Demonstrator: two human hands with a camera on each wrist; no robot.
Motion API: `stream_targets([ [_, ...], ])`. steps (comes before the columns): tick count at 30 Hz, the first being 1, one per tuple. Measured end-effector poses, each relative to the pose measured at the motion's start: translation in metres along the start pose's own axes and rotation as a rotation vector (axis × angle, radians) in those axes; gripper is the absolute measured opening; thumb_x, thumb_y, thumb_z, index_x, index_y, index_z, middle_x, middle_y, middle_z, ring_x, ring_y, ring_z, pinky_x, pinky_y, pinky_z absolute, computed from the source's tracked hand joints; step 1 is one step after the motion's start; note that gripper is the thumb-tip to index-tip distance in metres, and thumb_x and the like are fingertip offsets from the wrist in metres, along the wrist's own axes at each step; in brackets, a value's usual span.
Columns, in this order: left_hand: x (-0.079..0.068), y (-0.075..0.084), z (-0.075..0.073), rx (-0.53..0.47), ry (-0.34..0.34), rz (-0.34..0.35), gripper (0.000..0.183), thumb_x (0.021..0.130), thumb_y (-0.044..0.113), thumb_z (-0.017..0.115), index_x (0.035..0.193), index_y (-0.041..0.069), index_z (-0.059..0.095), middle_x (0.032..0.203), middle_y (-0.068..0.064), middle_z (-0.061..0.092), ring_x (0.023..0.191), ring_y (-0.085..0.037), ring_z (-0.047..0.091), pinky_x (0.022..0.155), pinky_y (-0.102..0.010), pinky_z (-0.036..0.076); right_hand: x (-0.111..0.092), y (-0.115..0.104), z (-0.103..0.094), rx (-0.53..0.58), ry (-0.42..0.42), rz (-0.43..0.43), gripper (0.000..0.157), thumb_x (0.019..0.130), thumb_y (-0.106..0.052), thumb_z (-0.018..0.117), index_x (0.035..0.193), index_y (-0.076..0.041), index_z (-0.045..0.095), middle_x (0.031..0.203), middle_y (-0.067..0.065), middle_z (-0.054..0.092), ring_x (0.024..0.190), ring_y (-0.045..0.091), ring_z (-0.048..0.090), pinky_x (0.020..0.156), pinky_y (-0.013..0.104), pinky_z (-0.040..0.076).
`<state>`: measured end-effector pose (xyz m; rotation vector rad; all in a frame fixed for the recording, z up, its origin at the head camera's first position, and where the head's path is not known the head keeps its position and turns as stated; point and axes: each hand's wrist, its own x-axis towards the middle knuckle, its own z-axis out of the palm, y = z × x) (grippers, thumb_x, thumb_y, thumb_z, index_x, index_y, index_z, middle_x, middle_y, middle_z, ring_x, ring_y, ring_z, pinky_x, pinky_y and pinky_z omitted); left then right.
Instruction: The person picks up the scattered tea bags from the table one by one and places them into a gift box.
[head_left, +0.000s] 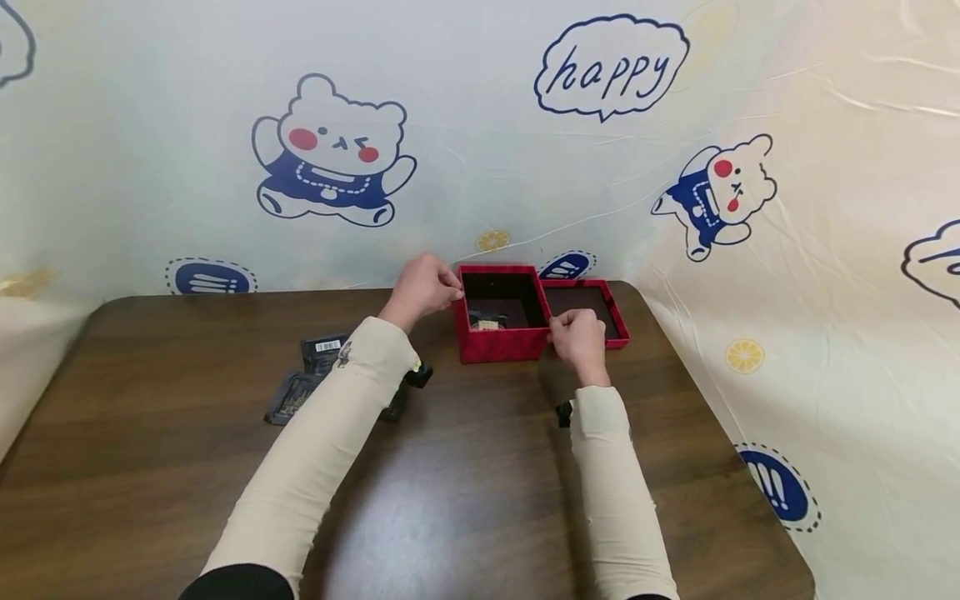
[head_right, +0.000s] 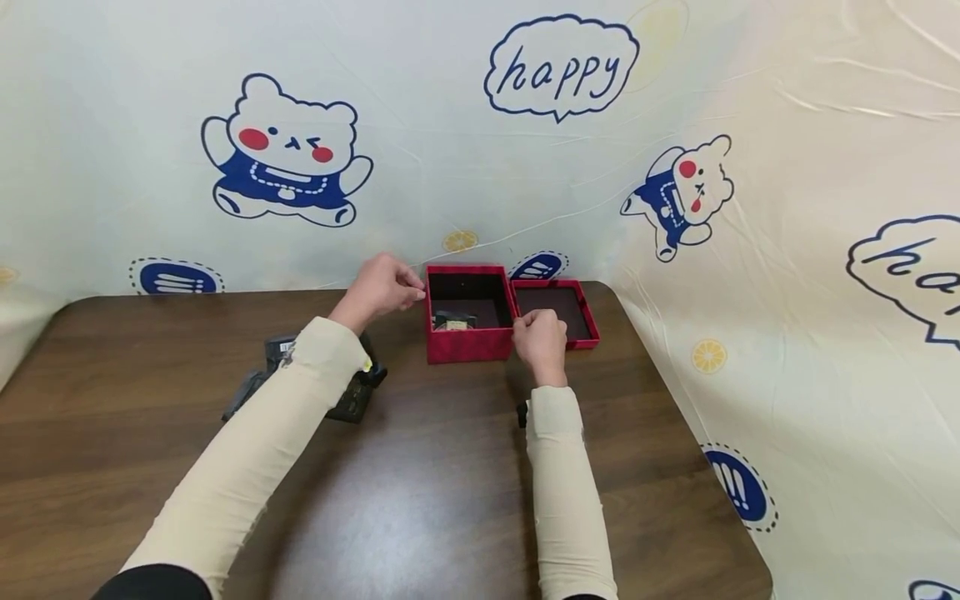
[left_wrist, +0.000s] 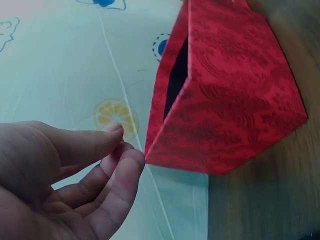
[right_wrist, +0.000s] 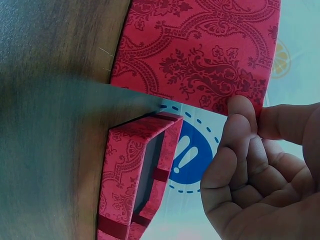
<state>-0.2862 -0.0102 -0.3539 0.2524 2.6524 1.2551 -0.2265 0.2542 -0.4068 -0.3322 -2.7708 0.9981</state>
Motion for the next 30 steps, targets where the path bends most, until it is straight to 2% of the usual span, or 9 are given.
stream_targets([
  [6,-0.004,-0.013,-0.007,0.079,0.006,0.030,0.012,0.090,0.011,0.076,0.097,0.002,0.079,0.093,-0.012,0.071,0.085,-0.028,0.059,0.072,-0.037,0.054,-0.001,-0.001,0.001,0.002,-0.008,-0.009,0.033,0.099,-0.023,0.060,0.075,-0.006,0.076,0.072,0.002,0.072,0.086,0.027,0.059,0.064,0.037,0.047],
  [10,-0.005,-0.020,-0.008,0.092,0.005,0.031,0.013,0.090,0.010,0.076,0.098,0.001,0.079,0.089,-0.012,0.072,0.082,-0.027,0.061,0.072,-0.038,0.054,-0.001,0.000,-0.001,-0.001,0.004,-0.010,0.032,0.099,-0.022,0.061,0.077,-0.005,0.078,0.072,0.003,0.073,0.086,0.027,0.060,0.064,0.037,0.047],
  [14,-0.006,-0.025,-0.010,0.097,0.005,0.032,0.012,0.091,0.010,0.075,0.099,0.002,0.079,0.094,-0.014,0.072,0.083,-0.028,0.062,0.074,-0.039,0.055,0.000,0.000,-0.001,0.004,0.007,-0.008,0.031,0.099,-0.022,0.061,0.080,-0.004,0.078,0.073,0.004,0.073,0.085,0.027,0.060,0.064,0.037,0.047],
  [20,-0.004,-0.041,-0.013,0.118,0.018,0.017,0.012,0.091,0.009,0.073,0.098,0.000,0.079,0.103,-0.016,0.071,0.089,-0.030,0.059,0.074,-0.039,0.054,0.000,0.002,0.001,-0.002,-0.001,0.000,0.033,0.099,-0.024,0.061,0.080,-0.004,0.078,0.073,0.003,0.072,0.085,0.026,0.060,0.062,0.037,0.047],
  [25,-0.001,-0.050,-0.014,0.152,0.019,0.020,0.011,0.091,0.008,0.073,0.097,0.001,0.079,0.095,-0.014,0.073,0.086,-0.029,0.060,0.074,-0.039,0.053,0.000,0.002,0.000,0.001,0.001,-0.004,0.033,0.099,-0.024,0.062,0.078,-0.005,0.078,0.073,0.003,0.072,0.085,0.026,0.060,0.061,0.037,0.047],
  [30,0.002,-0.052,-0.017,0.185,0.020,0.022,0.010,0.091,0.008,0.073,0.094,0.000,0.079,0.090,-0.013,0.073,0.083,-0.028,0.062,0.072,-0.038,0.053,0.000,0.001,0.000,-0.003,0.004,-0.018,0.033,0.099,-0.024,0.061,0.078,-0.004,0.078,0.072,0.003,0.072,0.084,0.026,0.059,0.061,0.037,0.046],
])
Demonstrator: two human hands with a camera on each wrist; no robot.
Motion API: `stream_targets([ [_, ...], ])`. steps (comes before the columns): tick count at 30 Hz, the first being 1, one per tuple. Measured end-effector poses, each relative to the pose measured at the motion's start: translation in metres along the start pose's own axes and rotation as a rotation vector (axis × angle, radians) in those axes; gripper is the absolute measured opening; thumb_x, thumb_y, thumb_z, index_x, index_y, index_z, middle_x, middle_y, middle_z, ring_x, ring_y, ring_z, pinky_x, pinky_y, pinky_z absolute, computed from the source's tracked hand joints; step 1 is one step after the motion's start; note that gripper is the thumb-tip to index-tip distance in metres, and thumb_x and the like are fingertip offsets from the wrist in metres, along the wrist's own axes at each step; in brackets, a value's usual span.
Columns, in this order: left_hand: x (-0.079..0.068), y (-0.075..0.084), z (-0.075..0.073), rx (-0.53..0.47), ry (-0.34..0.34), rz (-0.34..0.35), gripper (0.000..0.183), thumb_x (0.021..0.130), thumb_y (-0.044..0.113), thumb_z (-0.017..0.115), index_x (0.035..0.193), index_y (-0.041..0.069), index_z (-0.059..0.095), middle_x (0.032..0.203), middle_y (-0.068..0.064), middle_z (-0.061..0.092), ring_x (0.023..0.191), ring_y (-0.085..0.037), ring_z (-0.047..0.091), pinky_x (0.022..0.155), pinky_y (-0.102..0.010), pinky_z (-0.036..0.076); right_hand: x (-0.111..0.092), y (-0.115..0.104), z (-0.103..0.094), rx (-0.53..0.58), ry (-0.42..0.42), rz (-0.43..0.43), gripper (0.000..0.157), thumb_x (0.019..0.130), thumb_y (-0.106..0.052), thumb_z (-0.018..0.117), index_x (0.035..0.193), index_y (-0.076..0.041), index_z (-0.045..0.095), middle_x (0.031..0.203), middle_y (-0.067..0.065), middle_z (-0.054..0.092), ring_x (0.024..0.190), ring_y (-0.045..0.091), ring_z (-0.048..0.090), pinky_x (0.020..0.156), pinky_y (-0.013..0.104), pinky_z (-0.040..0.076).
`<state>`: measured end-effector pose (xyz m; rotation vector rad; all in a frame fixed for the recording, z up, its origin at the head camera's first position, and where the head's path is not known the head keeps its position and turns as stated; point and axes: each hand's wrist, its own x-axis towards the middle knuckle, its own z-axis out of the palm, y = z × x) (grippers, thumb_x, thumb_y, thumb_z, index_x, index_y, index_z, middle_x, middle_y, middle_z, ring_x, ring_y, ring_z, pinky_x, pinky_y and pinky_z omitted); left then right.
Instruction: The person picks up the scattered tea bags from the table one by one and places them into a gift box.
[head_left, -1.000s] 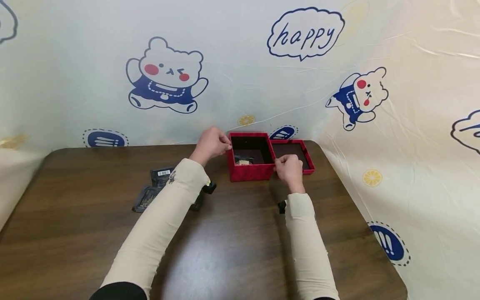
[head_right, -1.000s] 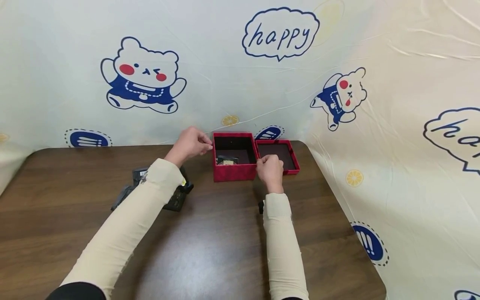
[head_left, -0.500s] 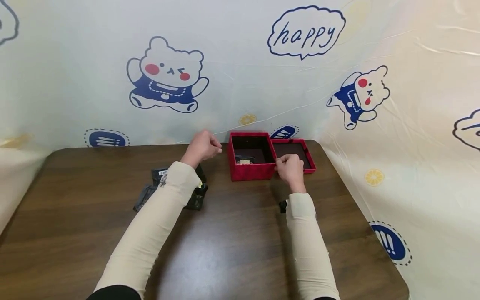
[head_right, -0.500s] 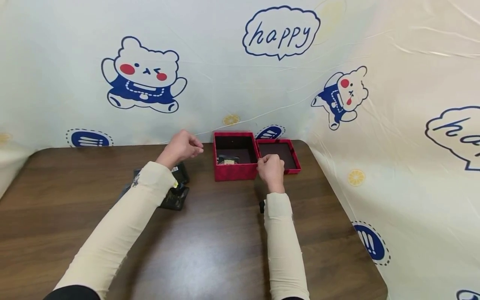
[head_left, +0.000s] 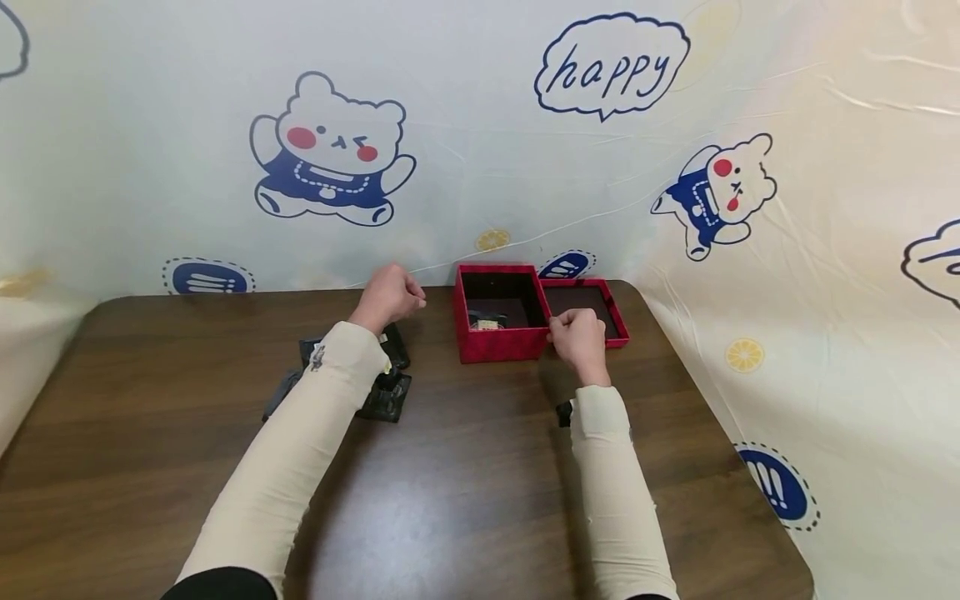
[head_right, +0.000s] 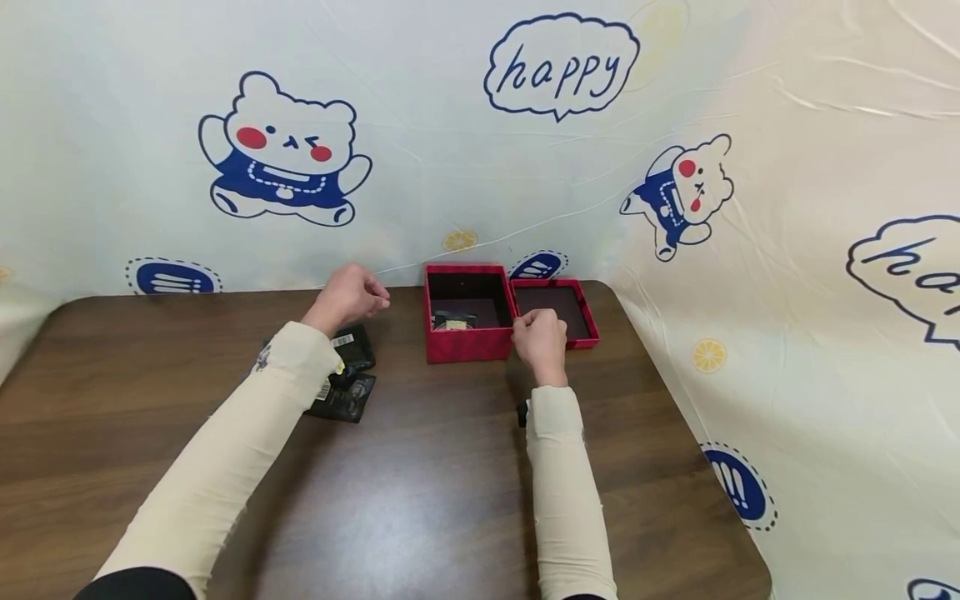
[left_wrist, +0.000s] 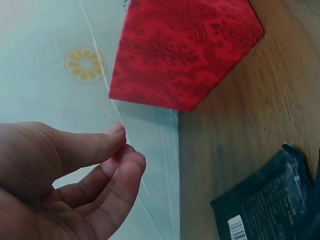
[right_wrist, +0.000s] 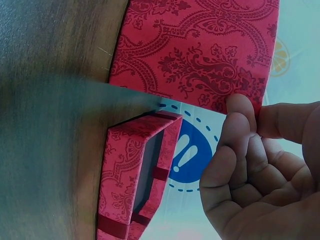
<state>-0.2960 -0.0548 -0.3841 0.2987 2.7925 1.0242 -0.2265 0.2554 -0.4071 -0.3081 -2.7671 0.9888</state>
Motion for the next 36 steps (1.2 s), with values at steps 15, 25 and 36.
stream_targets([
  [15,0.007,-0.020,0.002,0.131,-0.020,0.018,0.008,0.089,0.006,0.073,0.088,0.000,0.078,0.098,-0.014,0.073,0.097,-0.031,0.063,0.089,-0.045,0.052,-0.001,-0.003,-0.001,-0.011,-0.007,0.021,0.032,0.099,-0.023,0.062,0.075,-0.007,0.076,0.072,0.003,0.072,0.082,0.025,0.060,0.061,0.037,0.048],
  [25,0.012,-0.031,0.005,0.191,-0.048,0.011,0.008,0.089,0.004,0.072,0.089,0.000,0.078,0.099,-0.014,0.074,0.104,-0.034,0.063,0.093,-0.047,0.051,-0.002,-0.003,-0.002,-0.019,0.005,0.019,0.032,0.099,-0.022,0.062,0.075,-0.006,0.076,0.072,0.004,0.073,0.082,0.027,0.061,0.063,0.037,0.047],
  [36,0.015,-0.046,0.009,0.174,-0.106,-0.046,0.014,0.094,0.000,0.065,0.098,-0.004,0.078,0.109,-0.019,0.072,0.100,-0.034,0.065,0.084,-0.045,0.053,-0.001,-0.005,0.000,-0.022,0.000,0.016,0.031,0.099,-0.022,0.062,0.080,-0.003,0.077,0.072,0.004,0.073,0.084,0.027,0.060,0.063,0.038,0.047],
])
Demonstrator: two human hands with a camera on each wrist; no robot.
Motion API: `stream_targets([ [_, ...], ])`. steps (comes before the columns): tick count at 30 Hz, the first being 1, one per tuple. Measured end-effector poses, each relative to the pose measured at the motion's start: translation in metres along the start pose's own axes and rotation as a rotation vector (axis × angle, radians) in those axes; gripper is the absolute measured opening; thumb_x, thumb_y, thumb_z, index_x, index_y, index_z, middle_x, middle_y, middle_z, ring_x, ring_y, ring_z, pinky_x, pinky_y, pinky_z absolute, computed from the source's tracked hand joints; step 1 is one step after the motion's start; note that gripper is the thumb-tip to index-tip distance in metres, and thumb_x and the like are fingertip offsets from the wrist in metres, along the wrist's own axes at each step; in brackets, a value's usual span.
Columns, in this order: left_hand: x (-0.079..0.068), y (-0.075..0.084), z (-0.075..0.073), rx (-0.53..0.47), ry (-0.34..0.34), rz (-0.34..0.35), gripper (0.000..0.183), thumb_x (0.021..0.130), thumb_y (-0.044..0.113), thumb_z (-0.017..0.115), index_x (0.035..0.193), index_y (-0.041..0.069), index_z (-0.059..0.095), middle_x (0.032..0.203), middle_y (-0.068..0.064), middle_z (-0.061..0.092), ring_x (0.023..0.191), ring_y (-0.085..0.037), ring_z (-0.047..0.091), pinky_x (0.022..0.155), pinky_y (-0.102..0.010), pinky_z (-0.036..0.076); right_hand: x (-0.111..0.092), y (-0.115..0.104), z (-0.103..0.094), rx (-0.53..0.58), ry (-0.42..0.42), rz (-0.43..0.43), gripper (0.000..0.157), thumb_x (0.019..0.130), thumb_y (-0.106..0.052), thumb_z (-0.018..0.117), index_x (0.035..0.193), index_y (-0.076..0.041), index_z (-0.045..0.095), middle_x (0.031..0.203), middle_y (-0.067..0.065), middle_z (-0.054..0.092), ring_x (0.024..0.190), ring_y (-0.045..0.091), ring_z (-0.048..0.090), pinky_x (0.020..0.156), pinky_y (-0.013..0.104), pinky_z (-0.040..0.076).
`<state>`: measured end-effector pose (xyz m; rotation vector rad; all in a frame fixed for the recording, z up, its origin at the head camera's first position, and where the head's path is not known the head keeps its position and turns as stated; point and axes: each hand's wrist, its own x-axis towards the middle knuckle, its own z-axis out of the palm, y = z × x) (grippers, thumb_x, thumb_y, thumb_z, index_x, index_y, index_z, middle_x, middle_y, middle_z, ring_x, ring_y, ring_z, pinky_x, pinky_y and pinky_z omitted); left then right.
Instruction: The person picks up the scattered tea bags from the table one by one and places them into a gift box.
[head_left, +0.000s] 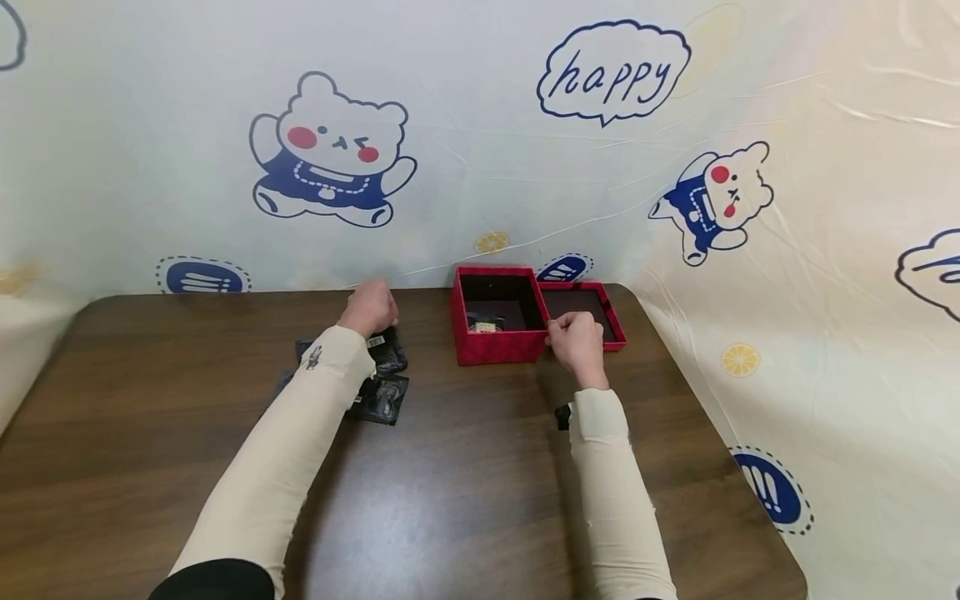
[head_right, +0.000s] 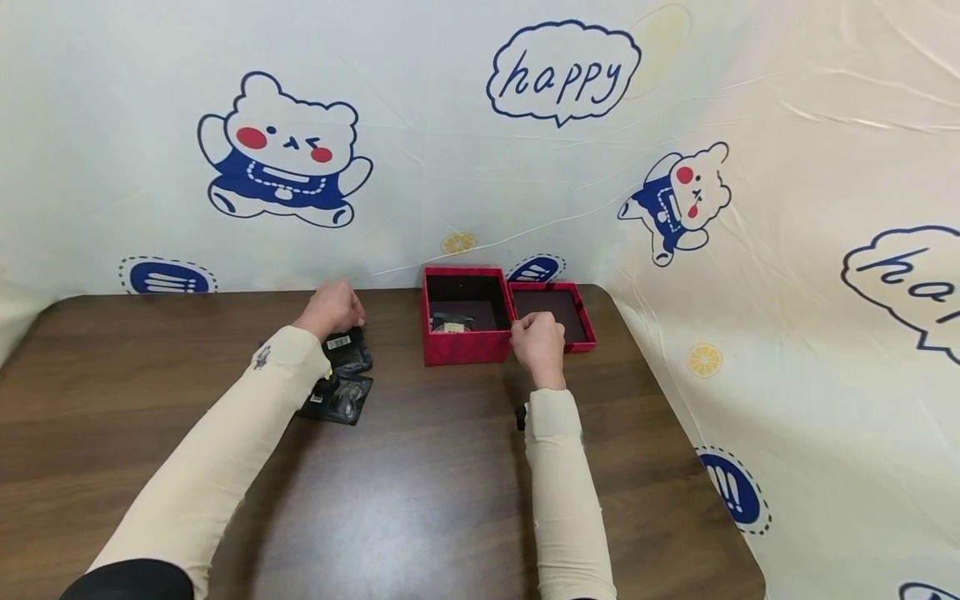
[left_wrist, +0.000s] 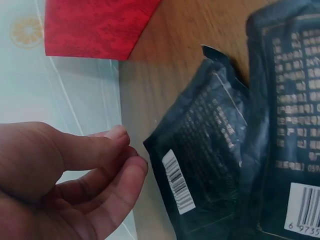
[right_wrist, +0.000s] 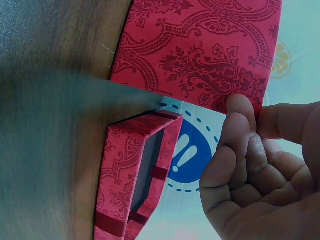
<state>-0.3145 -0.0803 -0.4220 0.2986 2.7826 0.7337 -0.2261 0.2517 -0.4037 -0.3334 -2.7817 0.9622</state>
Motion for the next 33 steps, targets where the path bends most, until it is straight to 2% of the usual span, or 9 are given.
stream_targets([
  [4,0.000,-0.005,0.002,-0.017,-0.026,-0.030,0.015,0.096,0.000,0.063,0.099,-0.004,0.078,0.110,-0.020,0.071,0.098,-0.034,0.064,0.078,-0.042,0.051,-0.001,0.000,0.001,0.003,-0.006,0.002,0.031,0.099,-0.021,0.061,0.082,-0.001,0.077,0.073,0.005,0.073,0.082,0.027,0.061,0.061,0.036,0.047],
  [9,-0.001,-0.008,0.004,-0.037,-0.020,-0.045,0.016,0.095,-0.002,0.061,0.091,-0.005,0.077,0.104,-0.021,0.071,0.089,-0.033,0.066,0.067,-0.037,0.051,-0.002,-0.001,0.001,0.017,-0.010,0.010,0.030,0.098,-0.019,0.060,0.081,0.000,0.077,0.072,0.005,0.072,0.078,0.026,0.060,0.056,0.035,0.046],
  [16,0.002,-0.010,0.009,-0.033,0.011,-0.047,0.018,0.094,-0.003,0.060,0.082,-0.003,0.073,0.092,-0.018,0.070,0.080,-0.034,0.067,0.071,-0.043,0.056,-0.002,-0.003,0.000,0.009,-0.004,0.006,0.029,0.098,-0.018,0.062,0.081,-0.001,0.077,0.073,0.006,0.073,0.084,0.028,0.060,0.063,0.037,0.047],
  [23,-0.001,-0.010,0.010,-0.034,-0.010,-0.057,0.029,0.095,-0.003,0.054,0.068,0.002,0.063,0.082,-0.015,0.070,0.064,-0.026,0.057,0.057,-0.035,0.044,-0.004,-0.002,-0.001,0.018,0.002,0.005,0.029,0.098,-0.018,0.063,0.078,-0.002,0.077,0.072,0.005,0.072,0.084,0.028,0.060,0.062,0.037,0.047],
  [28,-0.002,-0.012,0.009,-0.018,-0.016,-0.044,0.030,0.095,-0.002,0.054,0.068,0.001,0.065,0.075,-0.012,0.067,0.061,-0.024,0.051,0.056,-0.036,0.040,-0.003,-0.002,-0.002,0.022,-0.005,0.004,0.029,0.098,-0.019,0.063,0.081,0.000,0.077,0.076,0.010,0.074,0.080,0.027,0.060,0.060,0.037,0.046],
  [33,0.001,-0.013,0.008,0.026,-0.025,-0.020,0.033,0.094,-0.003,0.053,0.063,0.004,0.061,0.064,-0.007,0.056,0.058,-0.023,0.042,0.055,-0.035,0.038,-0.003,-0.002,-0.001,0.017,-0.006,0.006,0.030,0.099,-0.019,0.062,0.079,-0.002,0.077,0.074,0.006,0.073,0.081,0.027,0.060,0.061,0.037,0.047],
])
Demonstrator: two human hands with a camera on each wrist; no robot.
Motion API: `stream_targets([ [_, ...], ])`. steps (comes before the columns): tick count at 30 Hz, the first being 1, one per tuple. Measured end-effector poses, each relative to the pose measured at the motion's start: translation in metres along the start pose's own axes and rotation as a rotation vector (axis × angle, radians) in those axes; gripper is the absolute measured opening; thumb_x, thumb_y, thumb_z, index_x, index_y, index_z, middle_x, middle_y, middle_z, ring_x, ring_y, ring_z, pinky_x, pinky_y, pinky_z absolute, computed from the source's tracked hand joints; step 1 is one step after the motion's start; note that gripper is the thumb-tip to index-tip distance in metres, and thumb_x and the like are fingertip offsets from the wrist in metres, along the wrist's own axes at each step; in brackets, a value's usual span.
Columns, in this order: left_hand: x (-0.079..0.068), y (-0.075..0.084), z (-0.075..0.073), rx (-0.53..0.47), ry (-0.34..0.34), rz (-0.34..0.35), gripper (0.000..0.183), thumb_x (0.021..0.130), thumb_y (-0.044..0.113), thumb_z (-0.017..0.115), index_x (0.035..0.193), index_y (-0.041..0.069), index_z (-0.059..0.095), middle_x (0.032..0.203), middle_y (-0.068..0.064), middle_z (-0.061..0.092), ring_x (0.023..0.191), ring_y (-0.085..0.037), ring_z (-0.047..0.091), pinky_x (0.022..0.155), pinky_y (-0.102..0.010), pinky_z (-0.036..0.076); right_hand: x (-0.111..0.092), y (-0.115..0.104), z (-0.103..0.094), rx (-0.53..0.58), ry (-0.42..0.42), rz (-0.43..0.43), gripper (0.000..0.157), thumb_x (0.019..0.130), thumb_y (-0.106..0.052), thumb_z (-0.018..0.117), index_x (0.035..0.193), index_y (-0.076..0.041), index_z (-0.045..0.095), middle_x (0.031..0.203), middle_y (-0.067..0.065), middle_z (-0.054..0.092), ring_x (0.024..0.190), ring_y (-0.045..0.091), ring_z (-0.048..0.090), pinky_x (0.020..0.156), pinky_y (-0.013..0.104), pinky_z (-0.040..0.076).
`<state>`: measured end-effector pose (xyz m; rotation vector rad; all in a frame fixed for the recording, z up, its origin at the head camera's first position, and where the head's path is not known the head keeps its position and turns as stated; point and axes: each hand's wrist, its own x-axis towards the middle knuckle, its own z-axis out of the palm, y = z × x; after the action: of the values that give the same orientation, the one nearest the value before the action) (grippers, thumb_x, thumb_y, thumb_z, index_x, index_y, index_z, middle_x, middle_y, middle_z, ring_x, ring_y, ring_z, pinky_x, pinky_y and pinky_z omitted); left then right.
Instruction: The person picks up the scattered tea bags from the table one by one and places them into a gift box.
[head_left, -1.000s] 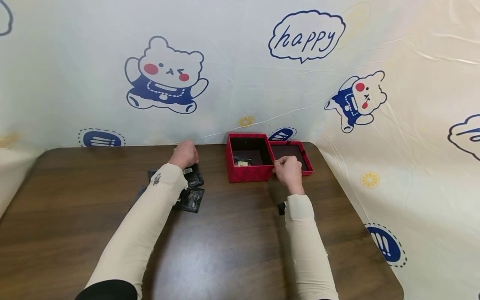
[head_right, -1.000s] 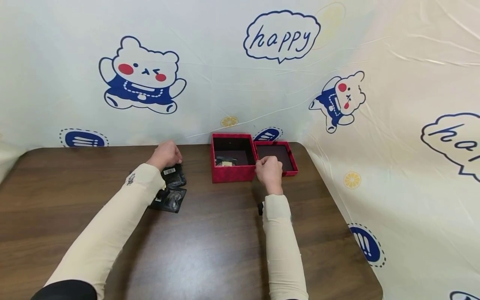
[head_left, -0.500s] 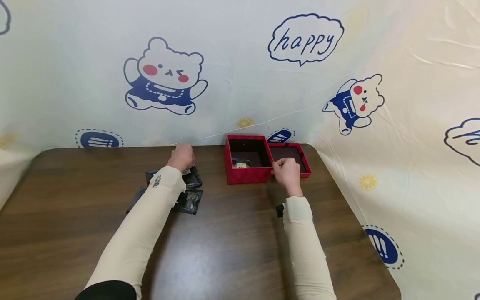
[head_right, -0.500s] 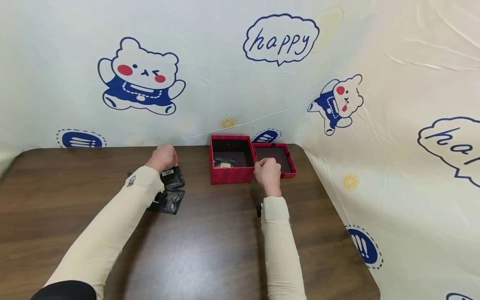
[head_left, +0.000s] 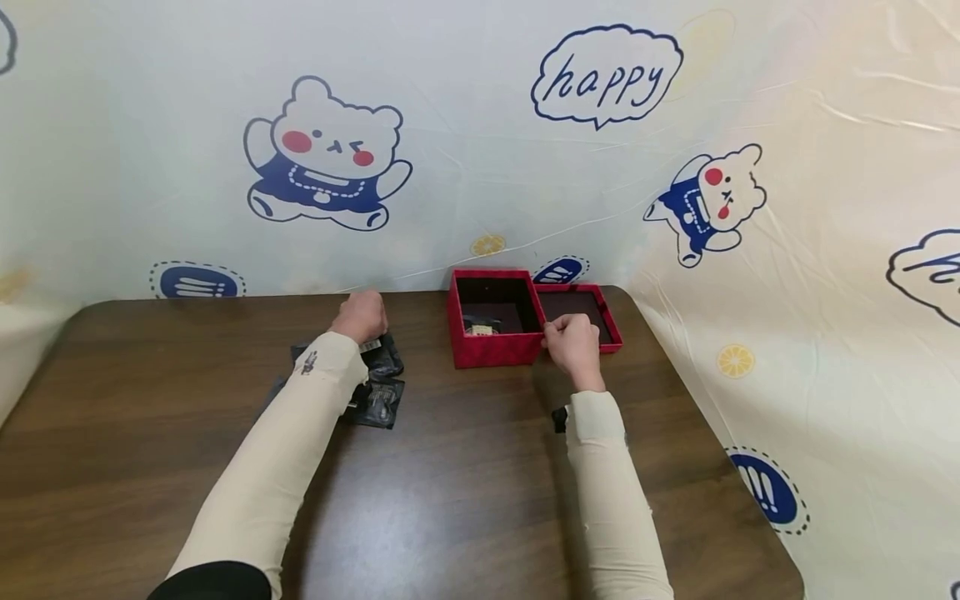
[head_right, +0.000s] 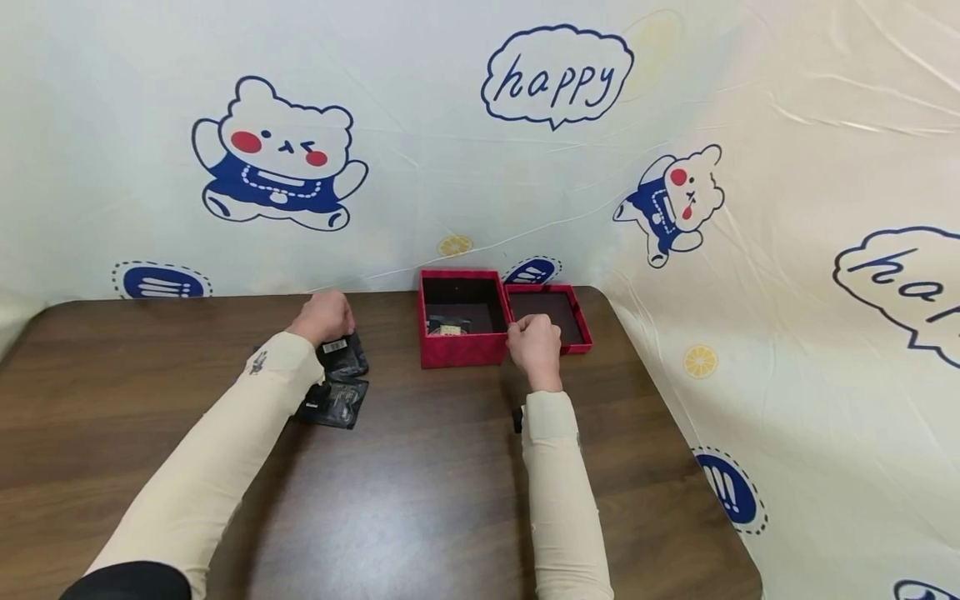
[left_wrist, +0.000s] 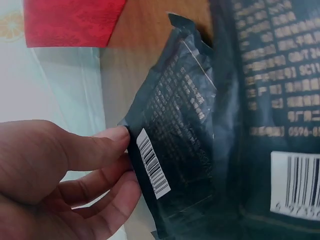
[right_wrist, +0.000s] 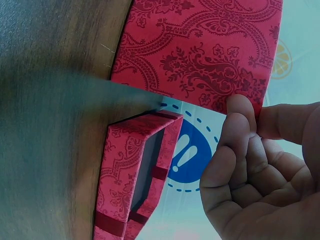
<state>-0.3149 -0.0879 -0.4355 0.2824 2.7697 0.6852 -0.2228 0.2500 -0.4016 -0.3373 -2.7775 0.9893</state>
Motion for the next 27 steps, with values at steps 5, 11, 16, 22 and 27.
stream_targets([
  [5,0.000,0.000,-0.005,0.046,0.002,0.048,0.038,0.092,-0.004,0.048,0.057,0.010,0.050,0.058,-0.002,0.045,0.056,-0.020,0.038,0.056,-0.034,0.038,-0.002,0.000,0.001,-0.002,-0.004,0.006,0.029,0.099,-0.019,0.062,0.078,-0.003,0.076,0.072,0.004,0.073,0.082,0.027,0.061,0.062,0.037,0.047],
  [11,-0.003,0.001,-0.012,0.037,0.033,0.075,0.034,0.092,-0.002,0.047,0.061,0.006,0.057,0.066,-0.006,0.055,0.067,-0.026,0.051,0.066,-0.039,0.046,0.000,0.001,0.001,0.005,-0.007,0.005,0.032,0.098,-0.017,0.060,0.075,-0.001,0.075,0.073,0.006,0.073,0.077,0.026,0.061,0.055,0.035,0.045],
  [16,-0.005,0.001,-0.014,-0.043,0.060,0.054,0.025,0.094,0.001,0.050,0.074,-0.001,0.065,0.078,-0.011,0.061,0.078,-0.030,0.055,0.073,-0.042,0.049,0.001,0.002,0.001,0.008,-0.007,0.010,0.031,0.098,-0.016,0.060,0.075,-0.002,0.075,0.072,0.005,0.072,0.075,0.026,0.060,0.052,0.034,0.045],
  [22,-0.007,0.002,-0.016,-0.172,0.092,0.012,0.017,0.099,0.005,0.057,0.101,-0.006,0.069,0.106,-0.021,0.065,0.094,-0.033,0.057,0.085,-0.047,0.050,0.002,0.002,0.001,-0.003,-0.002,-0.002,0.031,0.098,-0.019,0.061,0.076,-0.003,0.076,0.071,0.003,0.072,0.077,0.026,0.061,0.057,0.036,0.047],
  [27,-0.008,0.004,-0.023,-0.323,0.095,-0.045,0.017,0.101,0.006,0.059,0.108,-0.006,0.069,0.113,-0.022,0.062,0.096,-0.032,0.054,0.079,-0.042,0.049,0.002,0.002,0.001,-0.008,0.011,-0.019,0.034,0.098,-0.018,0.060,0.070,-0.004,0.074,0.068,0.003,0.070,0.076,0.026,0.060,0.058,0.037,0.046],
])
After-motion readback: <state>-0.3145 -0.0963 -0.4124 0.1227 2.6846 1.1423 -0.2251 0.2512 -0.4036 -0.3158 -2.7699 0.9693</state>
